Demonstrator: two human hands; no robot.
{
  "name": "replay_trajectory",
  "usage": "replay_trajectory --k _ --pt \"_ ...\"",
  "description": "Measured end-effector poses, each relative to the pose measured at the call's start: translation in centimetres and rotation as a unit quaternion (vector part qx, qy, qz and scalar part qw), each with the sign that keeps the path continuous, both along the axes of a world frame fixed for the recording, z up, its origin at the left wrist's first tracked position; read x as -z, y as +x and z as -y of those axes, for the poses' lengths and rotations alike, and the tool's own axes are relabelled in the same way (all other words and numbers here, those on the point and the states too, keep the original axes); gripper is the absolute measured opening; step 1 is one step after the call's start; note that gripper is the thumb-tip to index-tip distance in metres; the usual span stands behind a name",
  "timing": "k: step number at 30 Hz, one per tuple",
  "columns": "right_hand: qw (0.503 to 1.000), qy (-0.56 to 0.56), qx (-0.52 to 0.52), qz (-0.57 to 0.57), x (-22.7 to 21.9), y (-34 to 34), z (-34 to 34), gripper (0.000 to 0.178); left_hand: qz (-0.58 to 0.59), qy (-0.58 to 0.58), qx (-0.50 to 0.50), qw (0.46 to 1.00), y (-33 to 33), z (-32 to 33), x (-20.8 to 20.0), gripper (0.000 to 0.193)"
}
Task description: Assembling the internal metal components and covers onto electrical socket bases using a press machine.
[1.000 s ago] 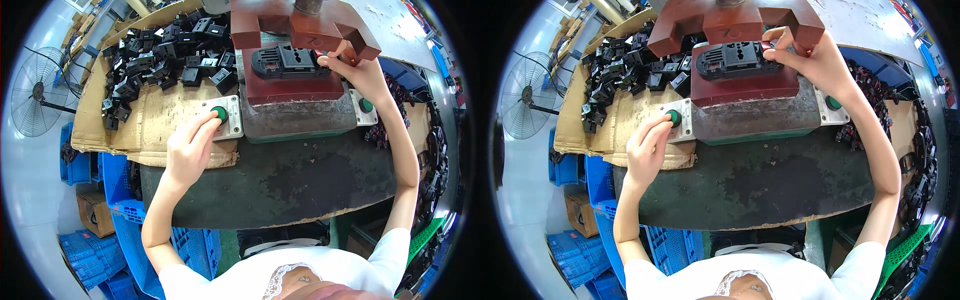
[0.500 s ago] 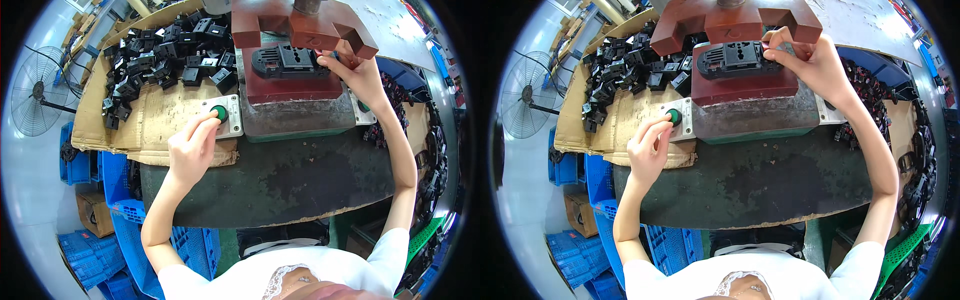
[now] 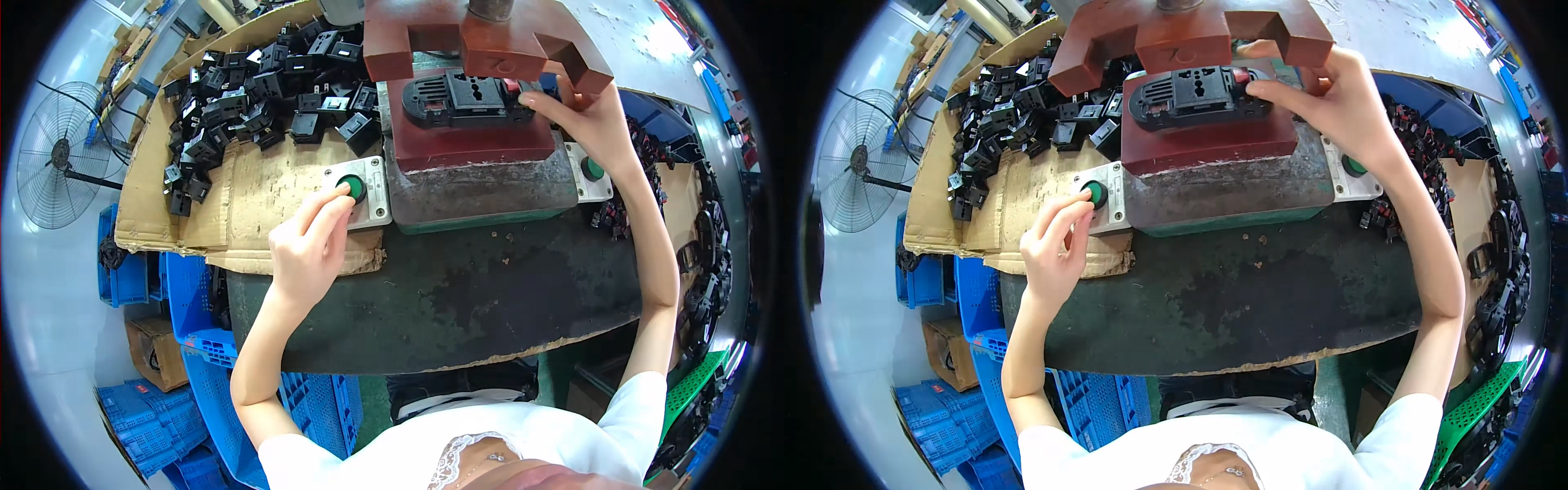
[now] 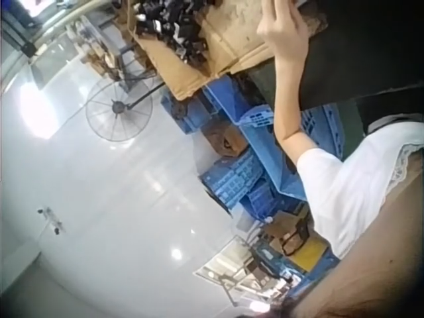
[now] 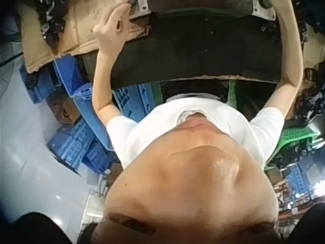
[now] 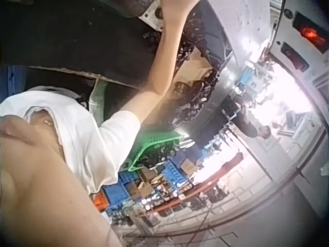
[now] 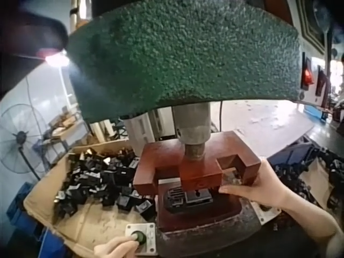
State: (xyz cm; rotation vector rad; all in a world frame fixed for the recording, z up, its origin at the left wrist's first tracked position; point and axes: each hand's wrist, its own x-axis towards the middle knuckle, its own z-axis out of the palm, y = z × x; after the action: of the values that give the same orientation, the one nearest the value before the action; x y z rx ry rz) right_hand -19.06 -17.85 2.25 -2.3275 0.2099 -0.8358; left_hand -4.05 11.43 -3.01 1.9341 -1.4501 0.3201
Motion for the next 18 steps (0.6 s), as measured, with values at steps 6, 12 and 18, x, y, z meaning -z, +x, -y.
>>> replay_trajectory --k 6,12,18 --pt "0.981 -0.166 0.087 -0.052 -1.3 -5.4 0.9 0.021 -0.007 0.047 0.000 0.999 0.2 -0.4 -0.3 0.028" --pt "0.984 -0.065 0.086 -0.139 1.7 -10.7 -0.1 0.032 0.016 0.095 -0.009 0.995 0.0 0.2 -1.1 0.026" --pt "0.972 -0.094 0.111 -0.185 0.8 -10.1 0.0 0.033 0.018 0.115 -0.017 0.993 -0.9 0.6 -1.8 0.022"
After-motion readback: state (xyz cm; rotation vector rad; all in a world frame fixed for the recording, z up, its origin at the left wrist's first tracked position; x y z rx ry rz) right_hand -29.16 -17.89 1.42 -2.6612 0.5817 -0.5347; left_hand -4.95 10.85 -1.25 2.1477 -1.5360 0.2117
